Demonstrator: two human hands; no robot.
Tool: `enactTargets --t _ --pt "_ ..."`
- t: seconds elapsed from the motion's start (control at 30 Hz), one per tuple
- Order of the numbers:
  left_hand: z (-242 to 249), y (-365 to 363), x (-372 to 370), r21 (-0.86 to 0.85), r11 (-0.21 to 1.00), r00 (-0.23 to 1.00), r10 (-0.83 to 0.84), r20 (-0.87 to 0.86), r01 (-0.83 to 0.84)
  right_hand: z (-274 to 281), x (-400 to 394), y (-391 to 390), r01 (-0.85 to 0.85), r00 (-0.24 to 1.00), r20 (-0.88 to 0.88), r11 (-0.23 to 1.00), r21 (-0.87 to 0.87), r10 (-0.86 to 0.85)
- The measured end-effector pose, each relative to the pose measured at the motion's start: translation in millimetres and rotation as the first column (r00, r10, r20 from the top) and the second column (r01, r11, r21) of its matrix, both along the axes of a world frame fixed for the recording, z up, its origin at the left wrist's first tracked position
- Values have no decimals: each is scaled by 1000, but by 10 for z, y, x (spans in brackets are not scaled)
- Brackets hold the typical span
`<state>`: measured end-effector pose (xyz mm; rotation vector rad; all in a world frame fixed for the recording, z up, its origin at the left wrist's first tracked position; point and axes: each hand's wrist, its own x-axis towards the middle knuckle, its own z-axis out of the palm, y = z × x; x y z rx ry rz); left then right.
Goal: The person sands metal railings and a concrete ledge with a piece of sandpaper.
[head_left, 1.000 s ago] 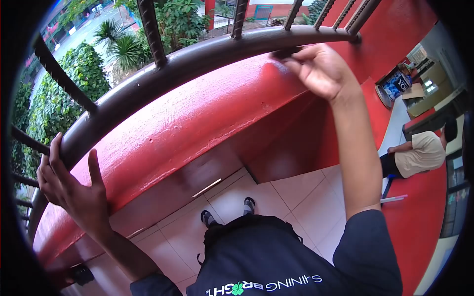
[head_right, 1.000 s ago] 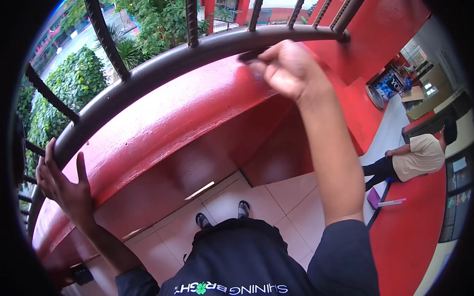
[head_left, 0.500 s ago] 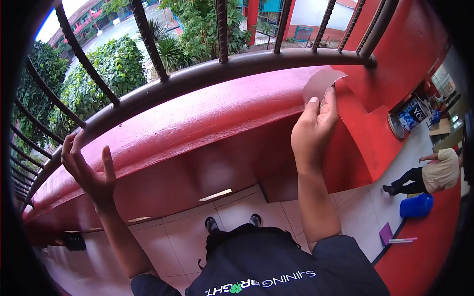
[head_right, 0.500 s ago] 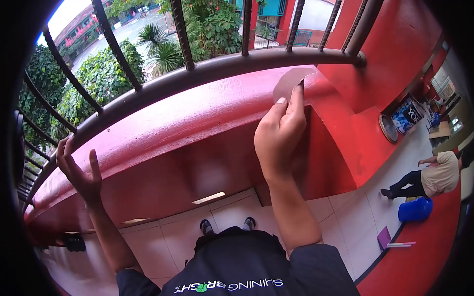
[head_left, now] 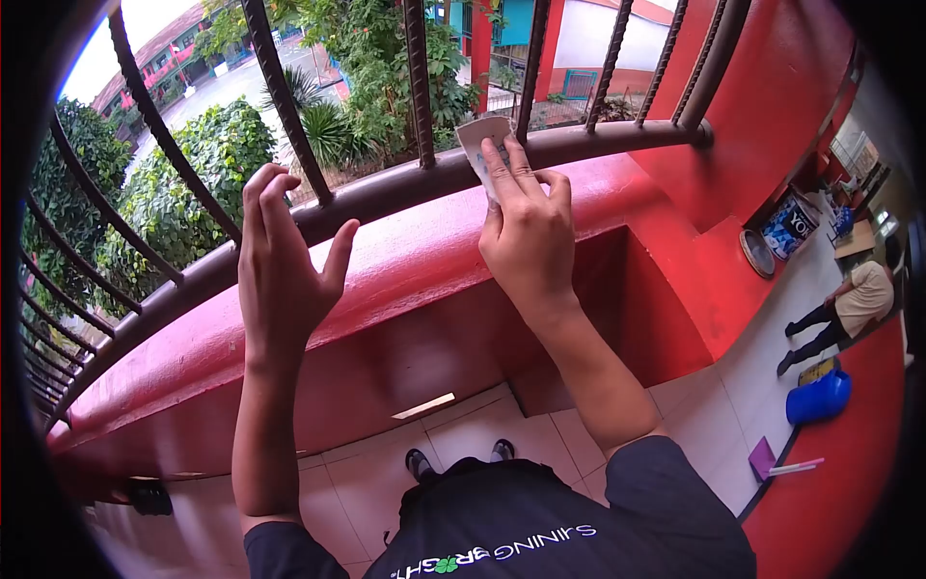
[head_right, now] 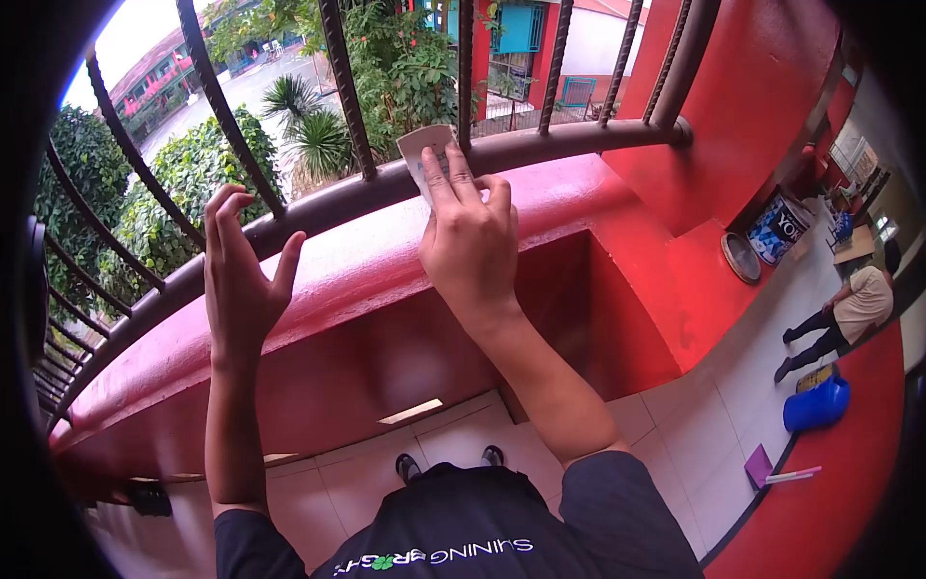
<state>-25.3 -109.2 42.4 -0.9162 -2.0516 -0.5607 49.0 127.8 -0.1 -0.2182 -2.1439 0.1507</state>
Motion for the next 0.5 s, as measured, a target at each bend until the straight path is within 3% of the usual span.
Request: enactTargets --t 0.03,0.1,0.13,0.17,0.3,0.33,0.43,0.5 --pt "20 40 -77 30 1000 996 6 84 -9 9 -10 -25 -58 998 20 998 -35 58" --pt "62 85 -217 -13 998 998 64 17 -64 27 -59 21 -133 991 28 991 -13 133" --pt "119 124 -238 -150 974 980 182 76 -169 48 -90 86 -214 976 39 977 9 214" --pt "139 133 -265 -289 922 946 303 118 -259 120 -138 224 -128 991 23 992 1 128" --pt "41 109 -348 -224 950 975 224 2 -218 86 -61 -49 -100 994 41 994 48 98" --pt "38 108 -362 -221 952 975 220 12 -212 181 -6 -59 -32 989 150 997 72 20" --pt "27 96 -336 -242 939 969 244 -33 -245 229 -130 193 -9 996 94 1000 22 7" --pt "34 103 -339 -198 960 980 200 -7 -197 205 -61 -210 -20 990 136 999 -45 26"
